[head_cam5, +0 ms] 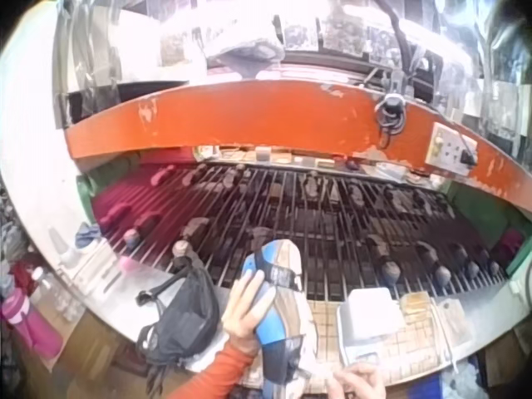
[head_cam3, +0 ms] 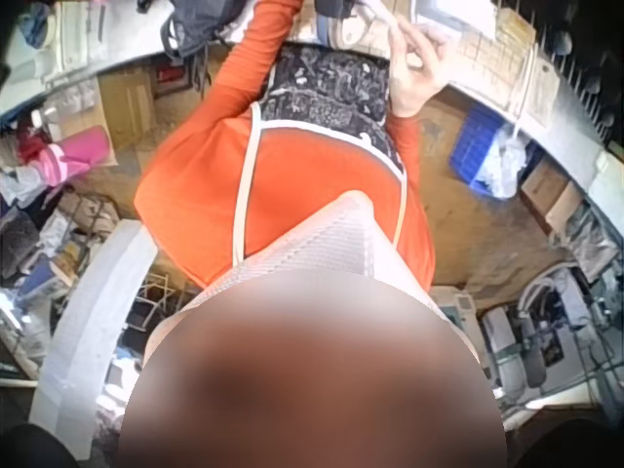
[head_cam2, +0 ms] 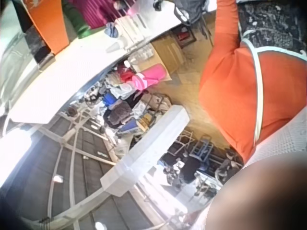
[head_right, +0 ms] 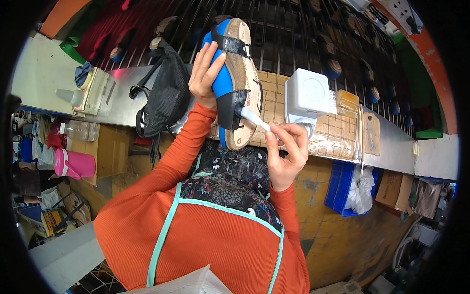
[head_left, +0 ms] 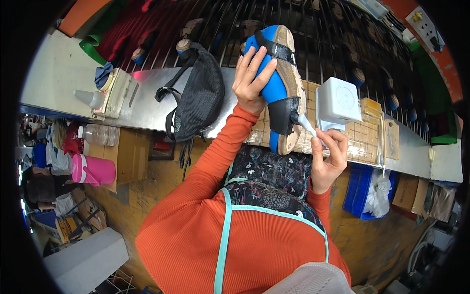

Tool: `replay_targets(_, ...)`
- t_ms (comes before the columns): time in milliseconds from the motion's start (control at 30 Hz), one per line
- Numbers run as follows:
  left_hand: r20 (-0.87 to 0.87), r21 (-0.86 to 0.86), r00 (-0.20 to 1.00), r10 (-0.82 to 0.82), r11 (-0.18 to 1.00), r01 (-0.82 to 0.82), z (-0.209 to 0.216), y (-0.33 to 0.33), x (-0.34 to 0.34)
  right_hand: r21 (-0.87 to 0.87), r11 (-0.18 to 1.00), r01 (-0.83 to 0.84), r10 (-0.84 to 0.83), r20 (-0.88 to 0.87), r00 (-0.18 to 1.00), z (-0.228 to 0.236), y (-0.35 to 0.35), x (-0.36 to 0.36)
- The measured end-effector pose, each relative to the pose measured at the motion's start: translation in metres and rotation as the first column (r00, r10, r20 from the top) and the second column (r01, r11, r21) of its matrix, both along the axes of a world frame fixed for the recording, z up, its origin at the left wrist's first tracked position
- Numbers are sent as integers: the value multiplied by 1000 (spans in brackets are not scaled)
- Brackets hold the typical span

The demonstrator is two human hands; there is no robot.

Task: The person applies glue to the sole and side edges of a blue and black shoe using a small brush. They repeatedly dip the brush into a white container and spread the adhesive along the shoe's perimeter.

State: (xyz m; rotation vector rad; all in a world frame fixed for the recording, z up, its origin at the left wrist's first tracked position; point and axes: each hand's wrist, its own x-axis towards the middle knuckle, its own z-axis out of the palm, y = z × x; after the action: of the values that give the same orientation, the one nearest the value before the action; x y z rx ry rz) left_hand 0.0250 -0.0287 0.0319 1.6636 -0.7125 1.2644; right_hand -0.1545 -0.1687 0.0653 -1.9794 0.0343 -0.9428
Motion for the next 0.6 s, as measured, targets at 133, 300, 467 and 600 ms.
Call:
replay_targets(133, -31, 8, 999, 10, 1000, -10, 0, 0, 0, 10, 1000, -13, 13, 2, 1000, -2, 2, -2)
replay_targets(300, -74, 4, 997, -2, 1000, 2, 0, 0, 2, -14, 1000, -15, 15, 4, 1000, -3, 4, -7)
replay_targets(467, -108, -27, 994, -30, 999, 27, 1, -1, 1, 5, 993, -115, 114, 49, 992, -1, -1, -9)
replay_targets(600, -124, -46, 991, -51, 998, 46, 2, -4, 0, 158, 987, 37, -34, -23, 999, -2, -4, 16)
